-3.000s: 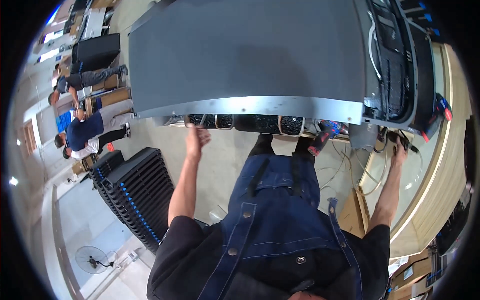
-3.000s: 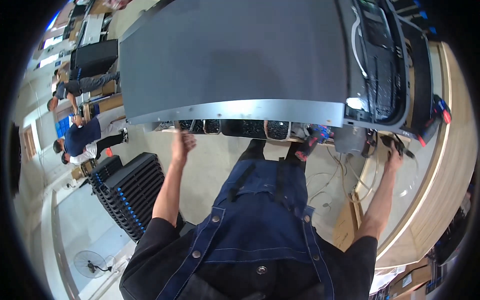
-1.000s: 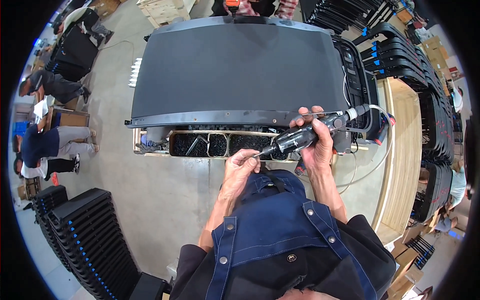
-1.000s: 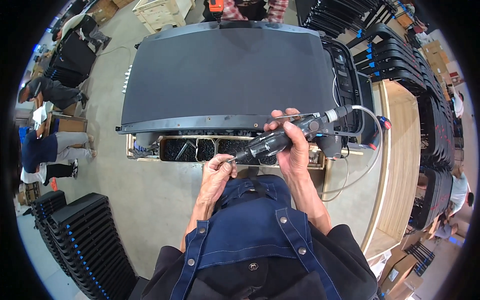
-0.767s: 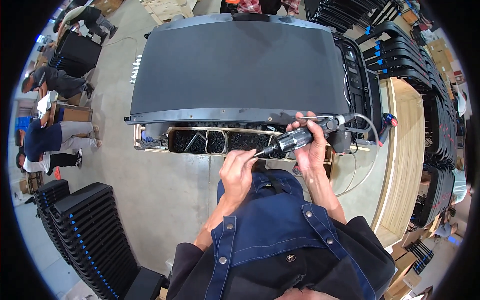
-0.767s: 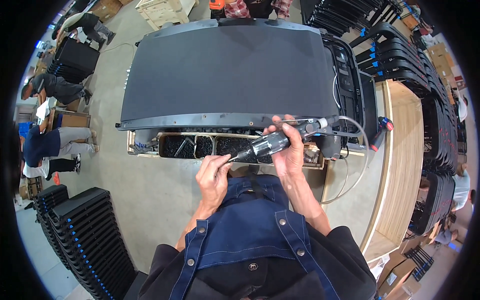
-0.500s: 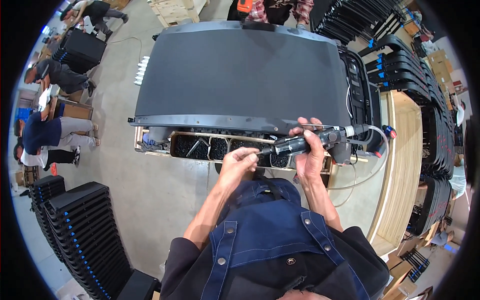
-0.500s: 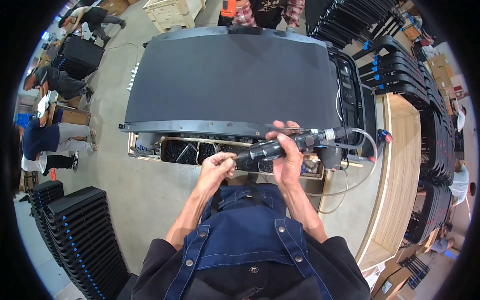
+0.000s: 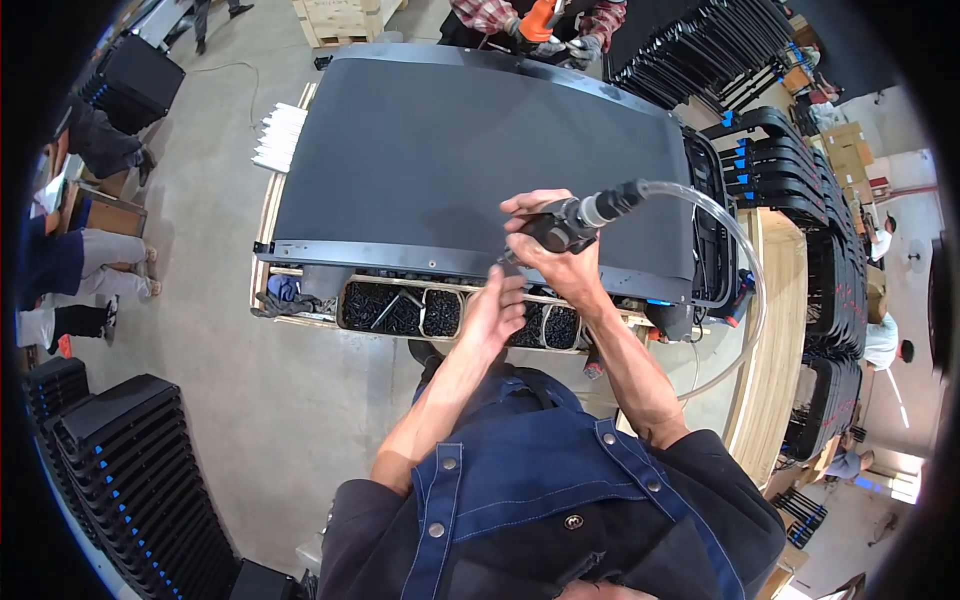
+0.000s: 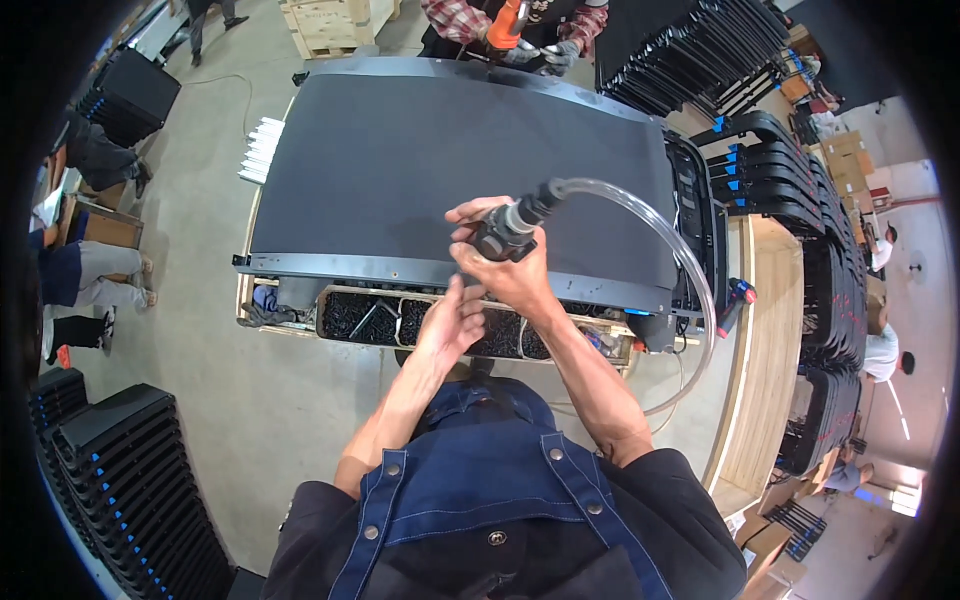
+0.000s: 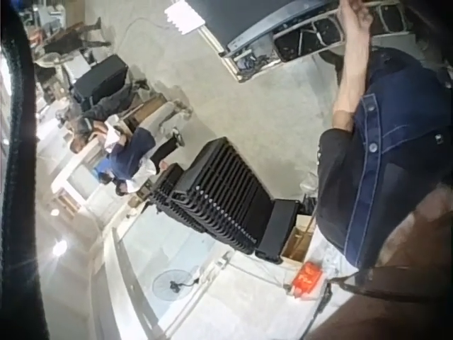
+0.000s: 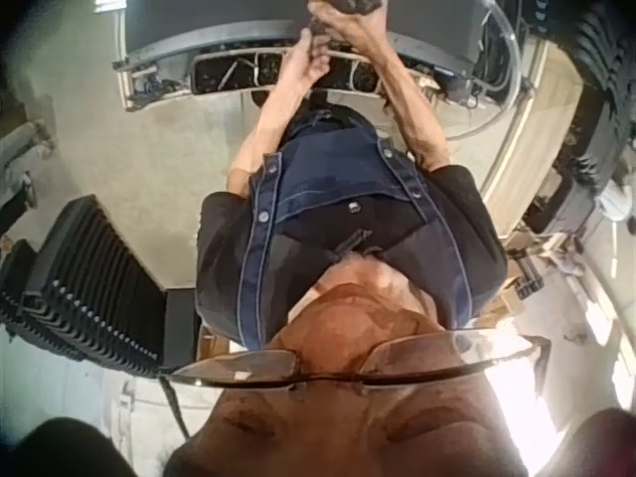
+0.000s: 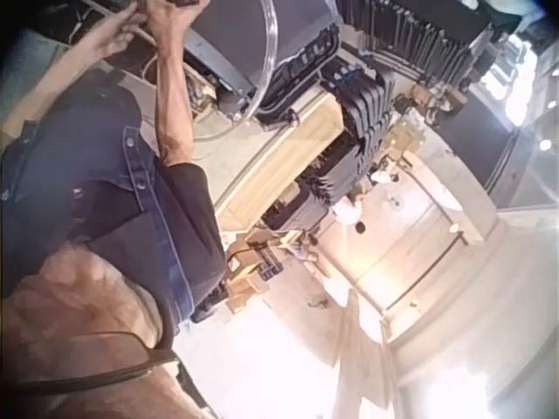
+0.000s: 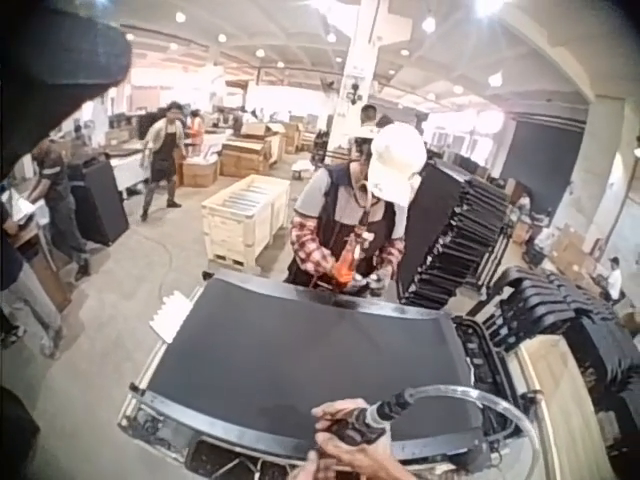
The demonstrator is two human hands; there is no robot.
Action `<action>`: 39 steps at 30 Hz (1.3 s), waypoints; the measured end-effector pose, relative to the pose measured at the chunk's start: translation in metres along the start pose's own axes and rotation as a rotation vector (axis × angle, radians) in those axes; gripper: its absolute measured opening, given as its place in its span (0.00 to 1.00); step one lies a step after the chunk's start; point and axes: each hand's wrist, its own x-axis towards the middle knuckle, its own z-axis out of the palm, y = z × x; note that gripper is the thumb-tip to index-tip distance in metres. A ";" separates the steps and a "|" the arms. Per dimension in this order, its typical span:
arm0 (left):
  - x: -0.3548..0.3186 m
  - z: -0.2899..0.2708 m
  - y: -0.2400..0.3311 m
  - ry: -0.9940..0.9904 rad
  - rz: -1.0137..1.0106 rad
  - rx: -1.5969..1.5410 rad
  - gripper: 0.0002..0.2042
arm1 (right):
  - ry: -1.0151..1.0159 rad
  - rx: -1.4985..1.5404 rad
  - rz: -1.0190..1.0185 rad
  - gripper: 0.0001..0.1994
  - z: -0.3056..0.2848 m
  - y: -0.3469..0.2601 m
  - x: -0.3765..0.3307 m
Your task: Assembling components of a treadmill base using power tools in a factory setting.
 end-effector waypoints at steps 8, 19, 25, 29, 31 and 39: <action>0.013 -0.059 0.109 0.469 0.706 -0.133 0.24 | -0.251 0.066 0.018 0.19 0.007 0.009 0.026; 0.027 -0.061 0.103 0.454 0.804 -0.108 0.23 | -0.399 -0.055 0.252 0.18 0.017 -0.007 0.045; 0.028 -0.070 0.100 0.432 0.843 -0.091 0.25 | -0.523 -0.113 0.286 0.16 0.029 -0.012 0.047; 0.032 -0.069 0.100 0.457 0.815 -0.078 0.26 | -0.278 0.080 0.136 0.19 0.004 0.014 0.034; 0.033 -0.070 0.102 0.492 0.833 -0.058 0.26 | -0.128 0.234 0.124 0.21 0.000 0.024 0.025; 0.027 -0.075 0.108 0.478 0.823 -0.017 0.26 | -0.259 0.077 0.000 0.23 0.016 0.020 0.016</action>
